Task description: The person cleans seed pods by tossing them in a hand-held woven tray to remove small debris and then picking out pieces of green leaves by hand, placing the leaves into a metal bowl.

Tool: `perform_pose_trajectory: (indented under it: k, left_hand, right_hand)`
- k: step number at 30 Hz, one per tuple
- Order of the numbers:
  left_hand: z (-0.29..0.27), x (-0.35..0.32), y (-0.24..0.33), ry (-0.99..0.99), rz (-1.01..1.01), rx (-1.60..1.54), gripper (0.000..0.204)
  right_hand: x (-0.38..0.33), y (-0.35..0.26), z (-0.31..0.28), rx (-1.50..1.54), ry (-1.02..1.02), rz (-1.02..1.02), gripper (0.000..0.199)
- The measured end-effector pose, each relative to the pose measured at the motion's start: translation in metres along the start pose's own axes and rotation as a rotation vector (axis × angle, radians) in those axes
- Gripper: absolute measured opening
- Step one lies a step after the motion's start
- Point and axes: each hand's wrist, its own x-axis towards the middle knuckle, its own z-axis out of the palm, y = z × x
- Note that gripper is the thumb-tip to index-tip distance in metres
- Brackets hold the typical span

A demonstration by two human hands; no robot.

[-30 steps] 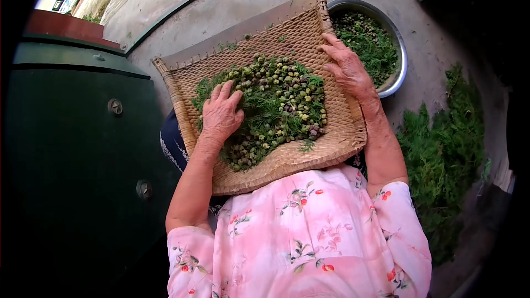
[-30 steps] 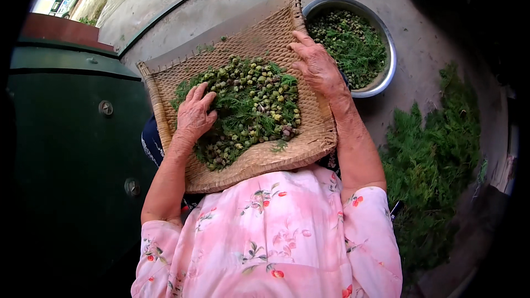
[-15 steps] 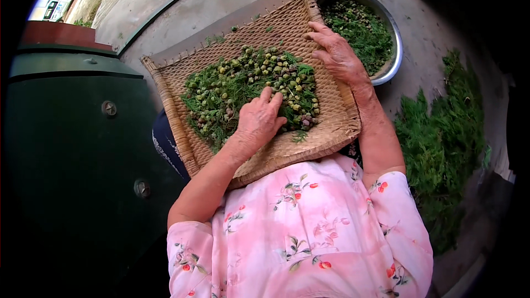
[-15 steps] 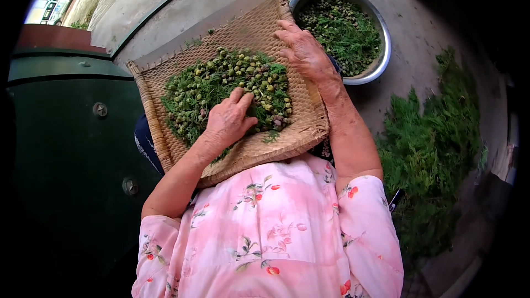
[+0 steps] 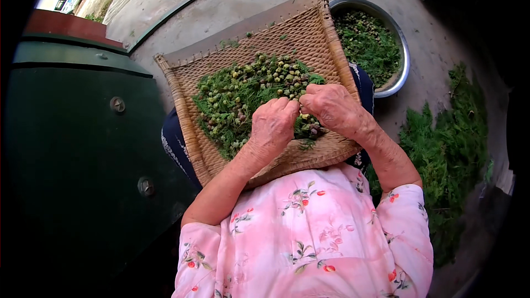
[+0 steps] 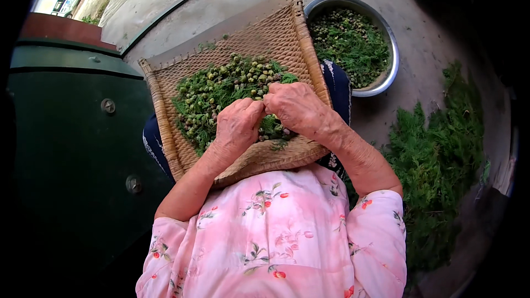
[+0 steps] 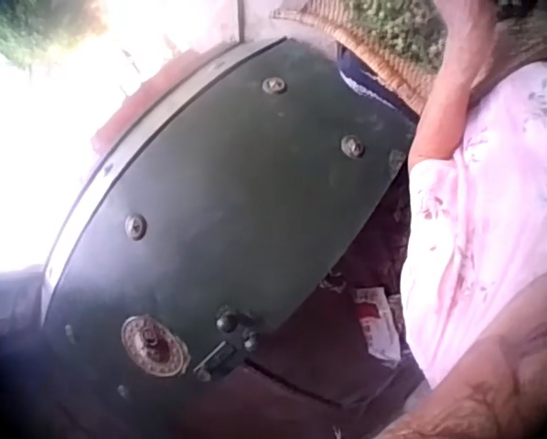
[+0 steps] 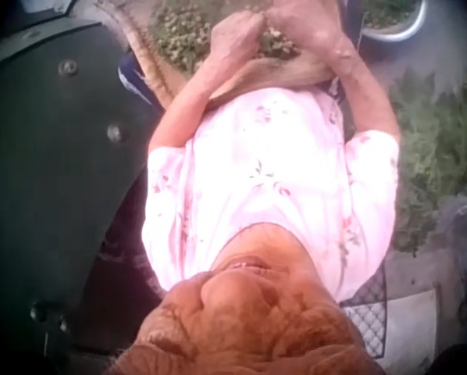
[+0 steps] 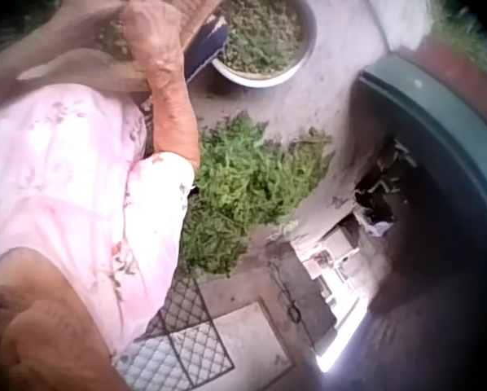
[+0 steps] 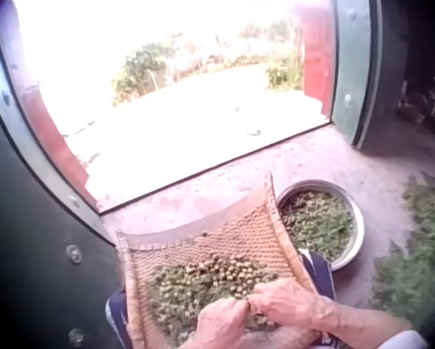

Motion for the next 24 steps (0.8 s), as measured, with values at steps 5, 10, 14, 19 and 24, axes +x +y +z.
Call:
perform_pose_trajectory:
  k: [5,10,14,19,24]
  left_hand:
    - [-0.037,-0.02,-0.046,-0.099,-0.325,0.107,0.072]
    - [-0.059,-0.059,-0.092,-0.375,-0.652,0.184,0.096]
    - [-0.035,-0.06,-0.097,-0.294,-0.637,0.109,0.097]
    - [-0.002,-0.042,-0.085,-0.147,-0.536,-0.237,0.082]
    - [-0.024,-0.02,-0.061,-0.151,-0.454,-0.06,0.073]
  right_hand:
    - [-0.008,0.026,-0.019,0.268,0.272,0.073,0.012]
    - [-0.029,0.058,-0.035,1.604,1.059,0.275,0.02]
    - [-0.027,0.056,-0.02,1.43,1.018,0.441,0.045]
    - [-0.007,0.022,-0.005,0.562,0.604,0.32,0.026]
    - [-0.011,0.024,-0.002,0.498,0.541,0.298,0.029]
